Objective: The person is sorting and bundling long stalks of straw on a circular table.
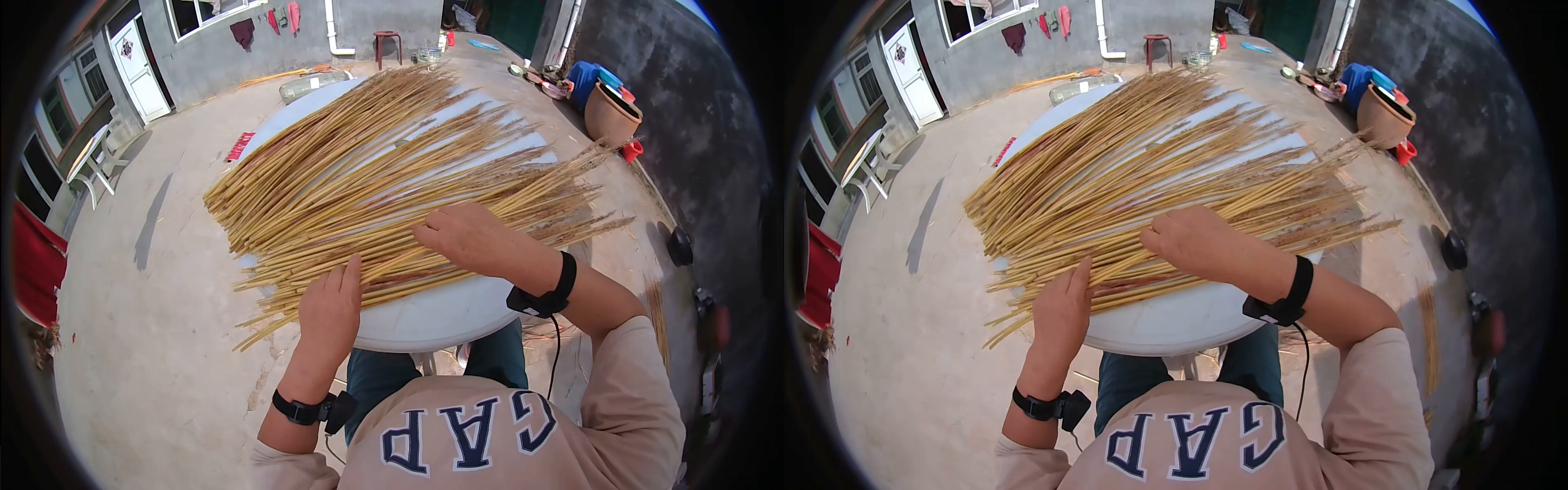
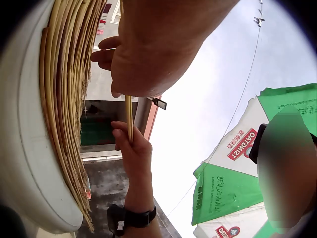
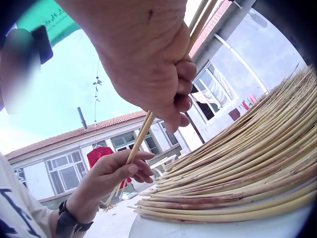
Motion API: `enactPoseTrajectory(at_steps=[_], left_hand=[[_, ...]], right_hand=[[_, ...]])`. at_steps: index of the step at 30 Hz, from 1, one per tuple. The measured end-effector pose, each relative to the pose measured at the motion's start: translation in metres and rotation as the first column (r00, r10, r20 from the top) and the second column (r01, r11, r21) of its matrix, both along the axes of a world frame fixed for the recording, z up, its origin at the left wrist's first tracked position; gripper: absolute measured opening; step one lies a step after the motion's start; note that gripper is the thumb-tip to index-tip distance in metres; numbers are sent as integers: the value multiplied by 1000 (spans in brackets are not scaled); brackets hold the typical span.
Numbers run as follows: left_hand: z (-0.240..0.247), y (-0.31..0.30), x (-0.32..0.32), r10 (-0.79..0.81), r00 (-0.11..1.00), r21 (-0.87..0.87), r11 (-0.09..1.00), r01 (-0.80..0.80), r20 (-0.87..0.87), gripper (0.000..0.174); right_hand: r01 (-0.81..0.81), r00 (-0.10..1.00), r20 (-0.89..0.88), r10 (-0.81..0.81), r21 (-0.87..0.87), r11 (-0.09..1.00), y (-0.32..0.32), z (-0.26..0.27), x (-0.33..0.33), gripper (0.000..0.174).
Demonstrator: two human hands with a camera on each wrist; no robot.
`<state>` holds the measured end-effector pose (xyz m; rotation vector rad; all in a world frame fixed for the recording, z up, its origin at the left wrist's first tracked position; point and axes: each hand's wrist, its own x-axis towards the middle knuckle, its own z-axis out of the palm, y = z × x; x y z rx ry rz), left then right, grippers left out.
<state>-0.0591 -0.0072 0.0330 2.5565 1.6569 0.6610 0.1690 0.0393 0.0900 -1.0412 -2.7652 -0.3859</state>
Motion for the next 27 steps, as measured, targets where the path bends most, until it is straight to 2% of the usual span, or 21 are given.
enactPoseTrajectory(at_steps=[1,3,4,5,6,7,8,9,10,11,12,13,14,15,18,19,20,21,24,26,27], left_hand=[[5,-5,0,4,1000,5,1000,-4,-8,39],[15,-12,2,-27,999,2,1000,27,-46,13],[19,-13,1,-29,998,12,1000,29,-52,13],[22,-14,-1,-59,998,32,998,57,37,14],[25,-15,-2,-91,988,54,995,85,125,19],[32,-15,-3,-94,988,60,994,87,121,19],[41,-16,-4,-82,939,-99,988,122,334,19],[49,-17,-3,-31,850,-246,951,187,527,21],[56,-17,1,-33,852,-246,951,187,523,21],[63,-18,10,-88,733,-293,879,376,675,22],[70,-19,19,-108,584,-300,775,557,804,24],[77,-19,32,-112,592,-308,768,562,798,24],[85,-20,47,-145,495,-258,711,655,857,23],[92,-20,59,-160,389,-202,645,737,907,23],[116,-9,87,-127,410,-294,513,806,903,24],[117,-2,98,-209,313,-154,549,821,926,24],[116,1,105,-295,213,-6,574,819,931,25],[113,1,110,-295,210,-9,561,828,932,25],[96,6,119,-211,225,-32,656,754,951,28],[68,13,114,-282,459,-157,686,710,843,30],[58,12,114,-274,459,-162,687,708,845,30]], right_hand=[[-38,999,-9,38,29,999,-7,6,0,11],[-71,997,-24,73,70,995,-17,23,-1,11],[-172,972,-97,213,323,930,-21,34,-2,14],[-232,924,-128,361,561,795,-24,43,-1,18],[-227,925,-130,358,568,791,-33,45,5,18],[-210,885,-246,396,548,810,-45,44,14,24],[-199,830,-359,427,525,828,-55,43,19,29],[-197,829,-360,428,528,826,-60,44,18,29],[-164,808,-518,281,262,951,-65,43,17,32],[-145,776,-624,93,-33,989,-68,43,16,34],[-138,771,-631,87,-33,990,-67,40,10,34],[-361,483,-874,52,-145,921,-64,36,-1,38],[-585,144,-986,-82,-152,797,-62,33,-10,43],[-591,109,-992,-57,-111,799,-64,42,-13,40],[-600,-26,-992,-121,-81,796,-67,82,-6,30],[-585,-37,-990,-135,-88,806,-67,92,-2,30],[-539,27,-980,-197,-180,823,-68,102,4,25],[-487,91,-963,-255,-266,832,-67,107,8,20],[-423,190,-939,-287,-342,839,-53,86,15,19],[-424,223,-938,-264,-337,841,-41,55,16,19],[-435,190,-934,-302,-356,827,-42,44,12,19]])
